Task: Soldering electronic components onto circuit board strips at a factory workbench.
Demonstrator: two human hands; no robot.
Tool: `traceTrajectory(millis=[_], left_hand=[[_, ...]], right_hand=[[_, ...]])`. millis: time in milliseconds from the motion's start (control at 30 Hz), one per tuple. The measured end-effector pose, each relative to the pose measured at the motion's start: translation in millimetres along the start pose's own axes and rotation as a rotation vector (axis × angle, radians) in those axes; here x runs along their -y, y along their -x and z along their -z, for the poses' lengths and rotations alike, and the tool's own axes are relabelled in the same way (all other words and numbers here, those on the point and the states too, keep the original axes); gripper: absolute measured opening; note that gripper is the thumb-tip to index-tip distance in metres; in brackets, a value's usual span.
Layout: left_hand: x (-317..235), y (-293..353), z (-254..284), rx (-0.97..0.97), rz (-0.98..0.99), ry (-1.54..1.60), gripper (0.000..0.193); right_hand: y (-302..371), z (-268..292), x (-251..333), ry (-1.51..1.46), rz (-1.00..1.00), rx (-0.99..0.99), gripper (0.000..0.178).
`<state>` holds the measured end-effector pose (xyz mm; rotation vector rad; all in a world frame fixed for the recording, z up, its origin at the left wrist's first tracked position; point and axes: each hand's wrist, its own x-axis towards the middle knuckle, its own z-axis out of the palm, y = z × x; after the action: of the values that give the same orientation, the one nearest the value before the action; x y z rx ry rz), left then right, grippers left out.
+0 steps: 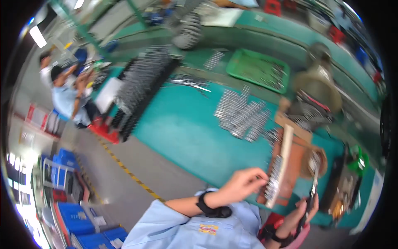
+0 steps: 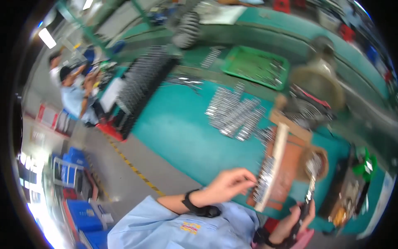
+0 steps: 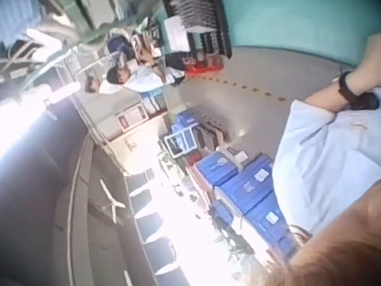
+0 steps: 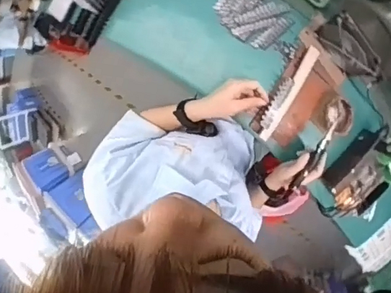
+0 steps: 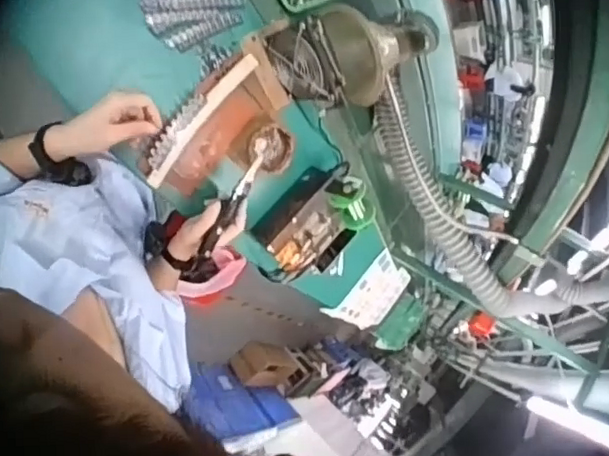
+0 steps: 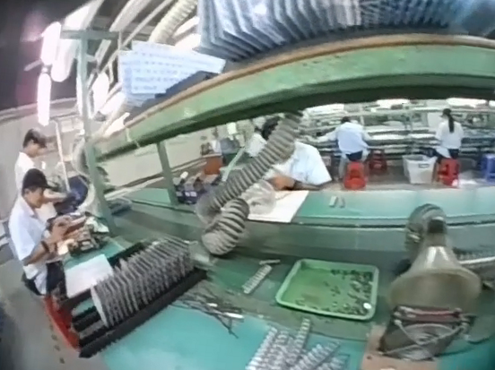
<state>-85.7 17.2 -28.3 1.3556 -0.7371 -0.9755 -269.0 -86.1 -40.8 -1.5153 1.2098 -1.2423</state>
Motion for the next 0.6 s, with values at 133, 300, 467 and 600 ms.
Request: traceTrajectory(millis=[133,300,467,600], left_hand=[[2.2,-3.0,8.7,0.081,0.276,0.228,0.012],[-8.5,-5.2,6.8,0.108,0.429,0.296,0.009],[-9.9,-3.6,5.8,0.146,0.504,0.255,0.006],[-8.4,-1.6,3.6,0.233,0.483,0.238,0.007]], right_hand=[[-1.8,-8.0,-4.6,-0.056,0.004,0.003,0.043],[-1.9,-3.4,-7.7,-0.118,0.002,0.055,0.045],[-3.3,1.4,-7.7,-0.114,-0.014,0.074,0.045],[-4.1,5.4,-7.9,-0.061,-0.001,0.113,0.045]])
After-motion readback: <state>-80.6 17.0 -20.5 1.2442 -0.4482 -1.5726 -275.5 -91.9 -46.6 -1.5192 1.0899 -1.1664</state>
